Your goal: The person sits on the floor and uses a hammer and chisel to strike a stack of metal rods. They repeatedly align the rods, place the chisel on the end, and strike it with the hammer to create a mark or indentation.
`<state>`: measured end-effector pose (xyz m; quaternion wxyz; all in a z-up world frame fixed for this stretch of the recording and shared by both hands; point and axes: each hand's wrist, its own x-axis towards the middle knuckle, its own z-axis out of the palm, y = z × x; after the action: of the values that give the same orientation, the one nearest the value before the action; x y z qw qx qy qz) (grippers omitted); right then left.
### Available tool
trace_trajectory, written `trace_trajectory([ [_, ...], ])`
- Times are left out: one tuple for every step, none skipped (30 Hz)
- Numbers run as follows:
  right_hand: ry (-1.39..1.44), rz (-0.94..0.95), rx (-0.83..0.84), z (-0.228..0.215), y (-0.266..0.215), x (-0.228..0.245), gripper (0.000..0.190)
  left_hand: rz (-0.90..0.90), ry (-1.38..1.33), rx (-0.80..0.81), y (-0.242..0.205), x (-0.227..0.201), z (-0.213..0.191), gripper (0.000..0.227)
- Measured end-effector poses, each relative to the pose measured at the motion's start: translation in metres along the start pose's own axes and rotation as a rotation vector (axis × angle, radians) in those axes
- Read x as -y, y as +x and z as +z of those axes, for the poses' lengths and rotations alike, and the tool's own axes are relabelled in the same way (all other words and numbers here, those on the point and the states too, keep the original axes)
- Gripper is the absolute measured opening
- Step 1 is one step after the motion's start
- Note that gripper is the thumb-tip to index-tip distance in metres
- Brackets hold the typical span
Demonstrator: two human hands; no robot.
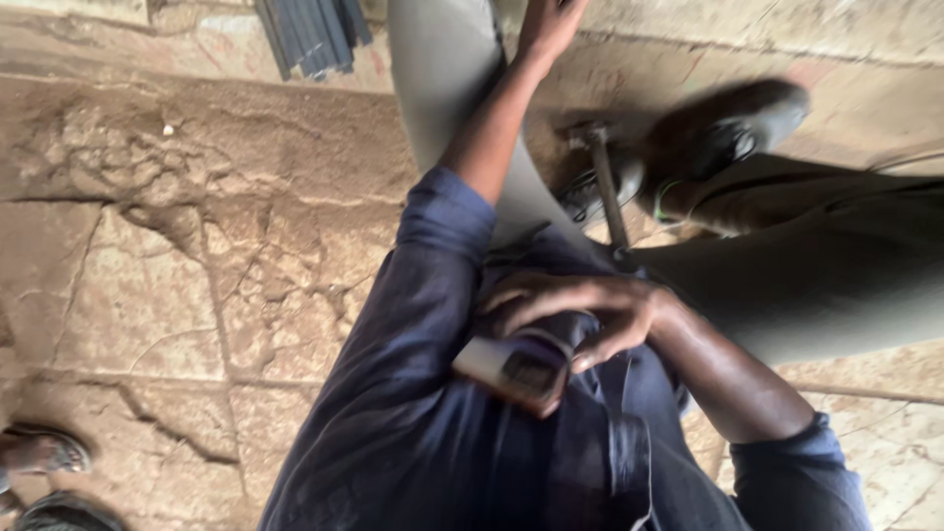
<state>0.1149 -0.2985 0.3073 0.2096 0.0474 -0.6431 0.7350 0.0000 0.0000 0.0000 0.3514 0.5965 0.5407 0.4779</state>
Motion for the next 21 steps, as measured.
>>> trace_trajectory([
  [-0.088, 0.017, 0.032, -0.007, -0.001, 0.018, 0.067, 0.051, -0.100, -0.004, 0.000, 0.001, 0.001, 0.043],
  [-0.176, 0.034, 0.064, -0.016, -0.004, 0.036, 0.060, 0.102, -0.201, -0.008, -0.001, 0.000, 0.002, 0.041],
  [-0.237, 0.064, 0.039, -0.024, -0.007, 0.053, 0.060, 0.063, -0.150, 0.050, -0.005, -0.006, -0.003, 0.043],
  [-0.297, 0.095, 0.015, -0.034, -0.013, 0.073, 0.061, 0.024, -0.098, 0.107, -0.007, -0.016, -0.008, 0.047],
  [-0.359, 0.123, -0.007, -0.045, -0.019, 0.092, 0.062, -0.012, -0.044, 0.162, -0.006, -0.025, -0.012, 0.052],
  [-0.462, 0.169, -0.037, -0.051, -0.027, 0.113, 0.061, -0.017, -0.088, 0.159, -0.007, -0.032, -0.013, 0.046],
  [-0.564, 0.215, -0.071, -0.057, -0.036, 0.135, 0.060, -0.022, -0.132, 0.158, -0.008, -0.039, -0.012, 0.042],
  [-0.702, 0.245, -0.097, -0.066, -0.045, 0.154, 0.064, -0.027, -0.176, 0.158, -0.010, -0.044, -0.012, 0.038],
  [-0.842, 0.276, -0.122, -0.074, -0.054, 0.172, 0.068, -0.147, -0.260, 0.158, -0.013, -0.050, -0.011, 0.037],
  [-0.915, 0.297, -0.174, -0.079, -0.063, 0.188, 0.069, -0.268, -0.343, 0.160, -0.018, -0.055, -0.012, 0.036],
  [-0.990, 0.318, -0.229, -0.083, -0.072, 0.203, 0.070, -0.388, -0.427, 0.165, -0.022, -0.062, -0.009, 0.037],
  [-1.065, 0.339, -0.283, -0.087, -0.081, 0.215, 0.072, -0.370, -0.501, 0.145, -0.026, -0.069, -0.004, 0.034],
  [-1.085, 0.426, -0.349, -0.093, -0.088, 0.225, 0.073, -0.352, -0.573, 0.124, -0.032, -0.077, 0.000, 0.032],
  [-1.102, 0.513, -0.415, -0.098, -0.095, 0.235, 0.074, -0.335, -0.646, 0.104, -0.037, -0.086, 0.005, 0.031],
  [-1.116, 0.600, -0.482, -0.104, -0.099, 0.241, 0.075, -0.372, -0.611, 0.121, -0.042, -0.097, 0.009, 0.032],
  [-1.196, 0.622, -0.471, -0.111, -0.102, 0.245, 0.074, -0.408, -0.575, 0.138, -0.048, -0.109, 0.013, 0.034],
  [-1.275, 0.643, -0.459, -0.119, -0.105, 0.249, 0.073, -0.444, -0.539, 0.155, -0.052, -0.121, 0.018, 0.037],
  [-1.355, 0.664, -0.447, -0.128, -0.107, 0.252, 0.071, -0.313, -0.454, 0.230, -0.054, -0.134, 0.024, 0.036],
  [-1.337, 0.666, -0.462, -0.141, -0.107, 0.250, 0.067, -0.185, -0.368, 0.304, -0.056, -0.147, 0.030, 0.035],
  [-1.319, 0.667, -0.478, -0.158, -0.106, 0.245, 0.062, -0.057, -0.282, 0.376, -0.055, -0.160, 0.037, 0.034],
  [-1.302, 0.669, -0.493, -0.173, -0.106, 0.243, 0.057, -0.004, -0.267, 0.439, -0.049, -0.173, 0.045, 0.033],
])
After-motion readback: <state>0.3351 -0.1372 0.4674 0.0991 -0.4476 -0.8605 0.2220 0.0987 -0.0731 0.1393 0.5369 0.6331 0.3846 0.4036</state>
